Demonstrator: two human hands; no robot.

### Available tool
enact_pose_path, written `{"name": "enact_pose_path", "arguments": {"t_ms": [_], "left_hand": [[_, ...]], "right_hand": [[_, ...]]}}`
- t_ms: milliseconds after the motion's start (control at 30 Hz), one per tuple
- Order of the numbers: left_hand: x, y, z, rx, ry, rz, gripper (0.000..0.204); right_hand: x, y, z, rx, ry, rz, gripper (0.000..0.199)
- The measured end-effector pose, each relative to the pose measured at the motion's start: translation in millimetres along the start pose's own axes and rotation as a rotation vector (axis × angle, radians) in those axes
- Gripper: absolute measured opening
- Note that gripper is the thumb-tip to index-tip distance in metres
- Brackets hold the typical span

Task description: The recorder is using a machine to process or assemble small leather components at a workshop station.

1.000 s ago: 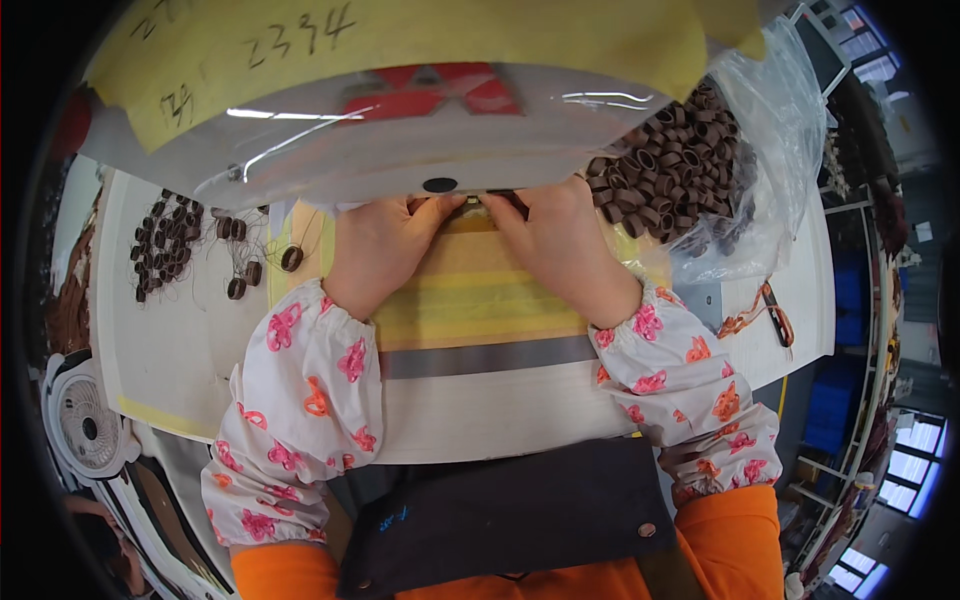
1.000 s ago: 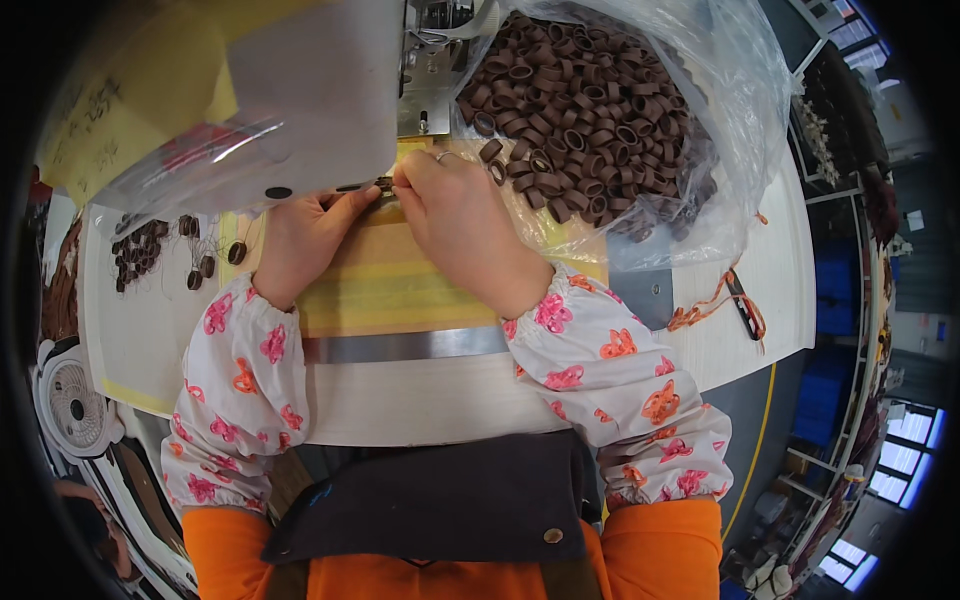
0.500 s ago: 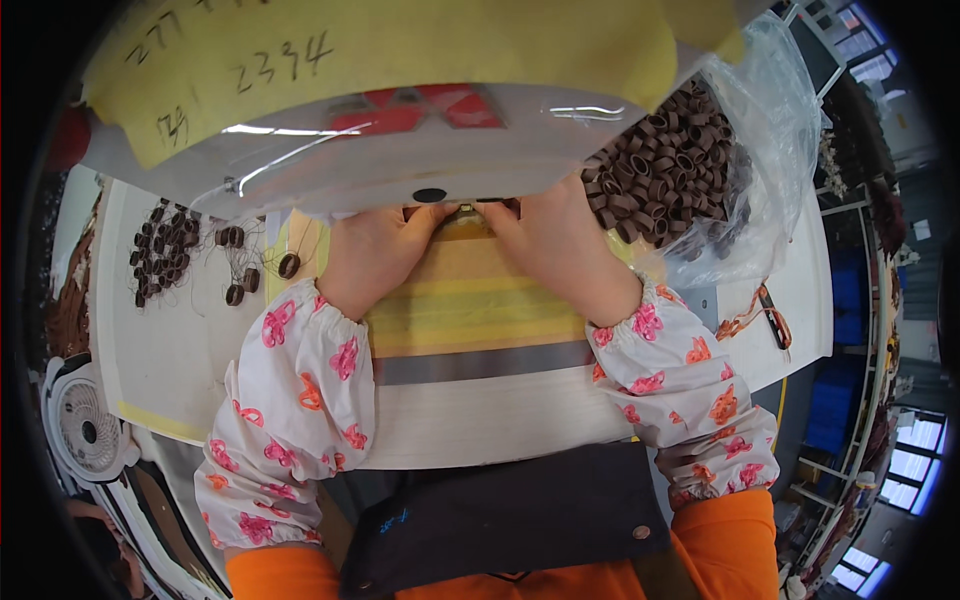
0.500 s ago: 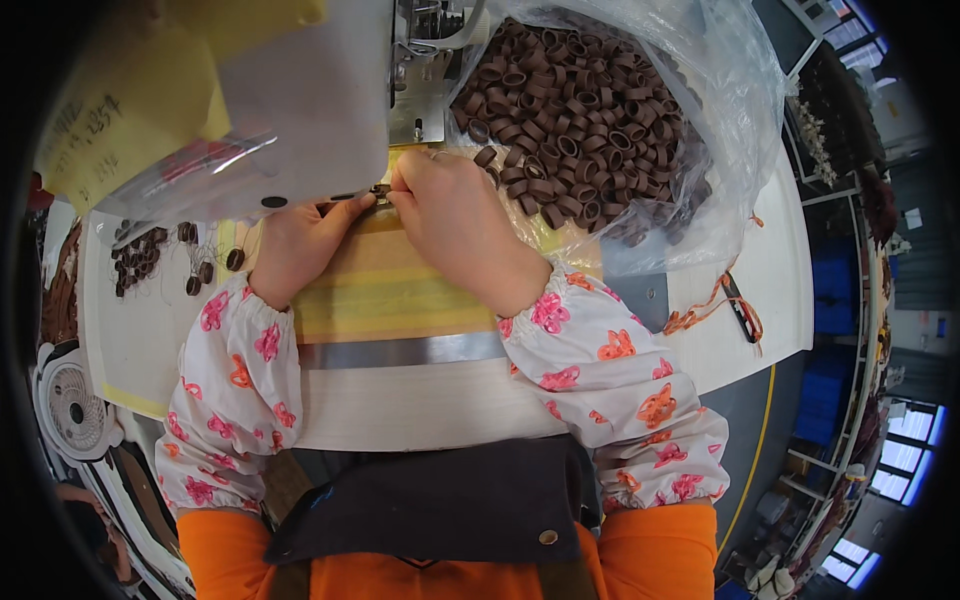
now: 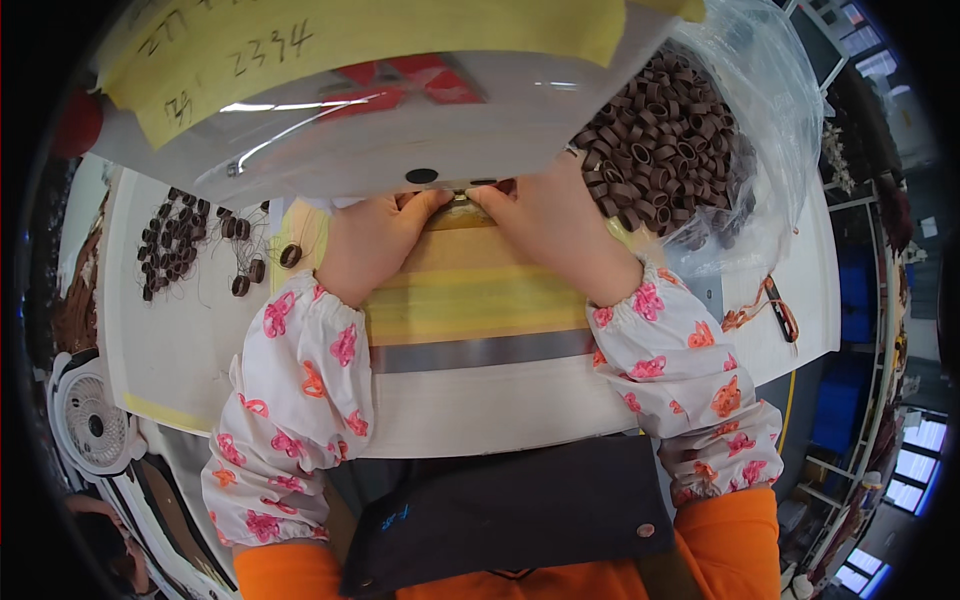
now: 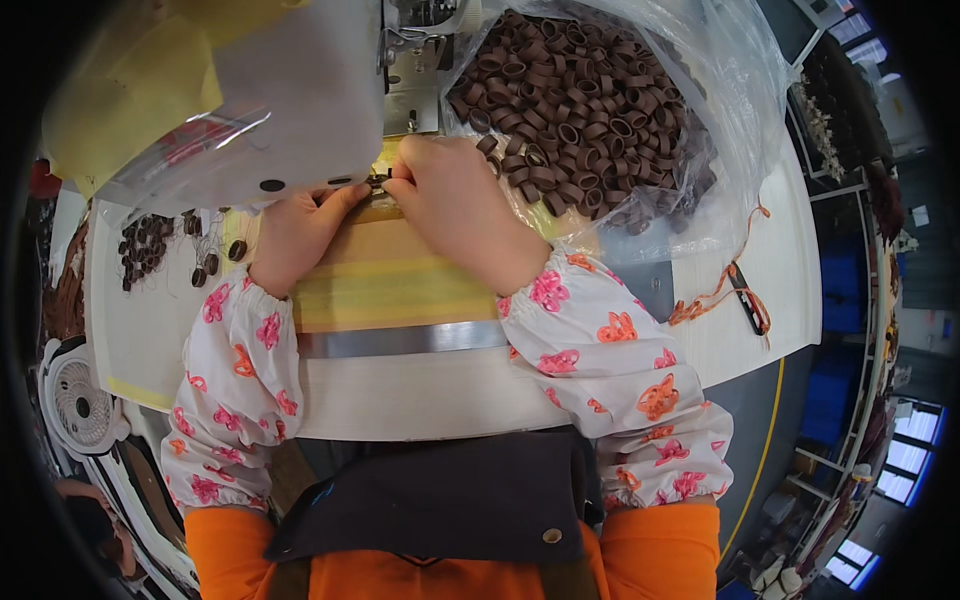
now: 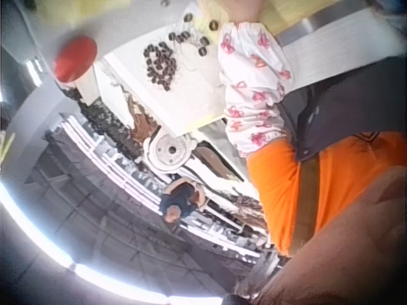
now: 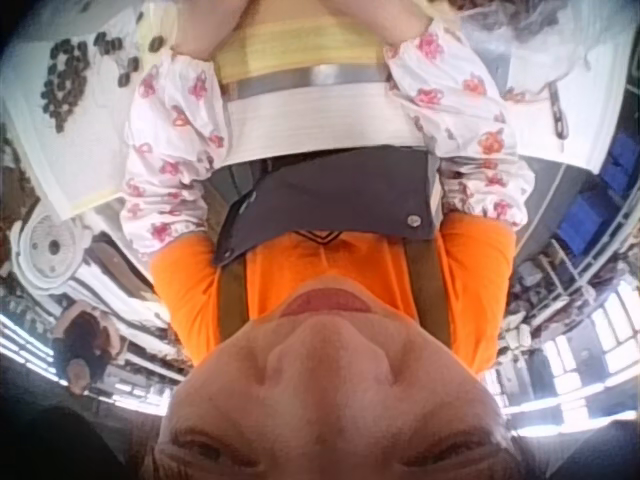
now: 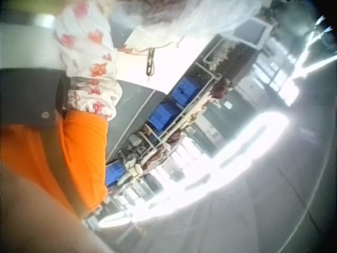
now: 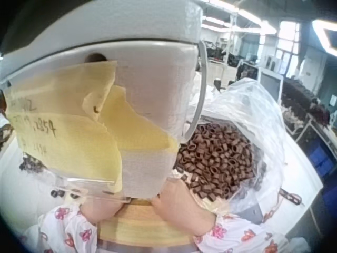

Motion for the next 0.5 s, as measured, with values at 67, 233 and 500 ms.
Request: {"name": "enact_pose_path", "arguments": {"t_ms": [67,233,500], "left_hand": [[1,4,0,0.046,-0.028,-0.011,0.037],[1,4,2,0.090,-0.015,0.007,0.032],[-3,16,-1,0.130,0.119,0.312,0.024]], "right_hand": [[0,-1,2,-0.023,0.002,-0.013,0.011],[-5,-3,0,-0.031,-0.019,0.108,0.011],[-12,2,7,-0.066,0.091,-0.001,0.012]]}}
Point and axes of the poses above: each hand's wrist, its own x-axis towards the middle knuckle, its own z-axis out of the palm, y = z × x, the point moved 5 cm from there along x, towards the middle knuckle, and after that the axes turned 7 degrees about -y, right-handed, at the moved point
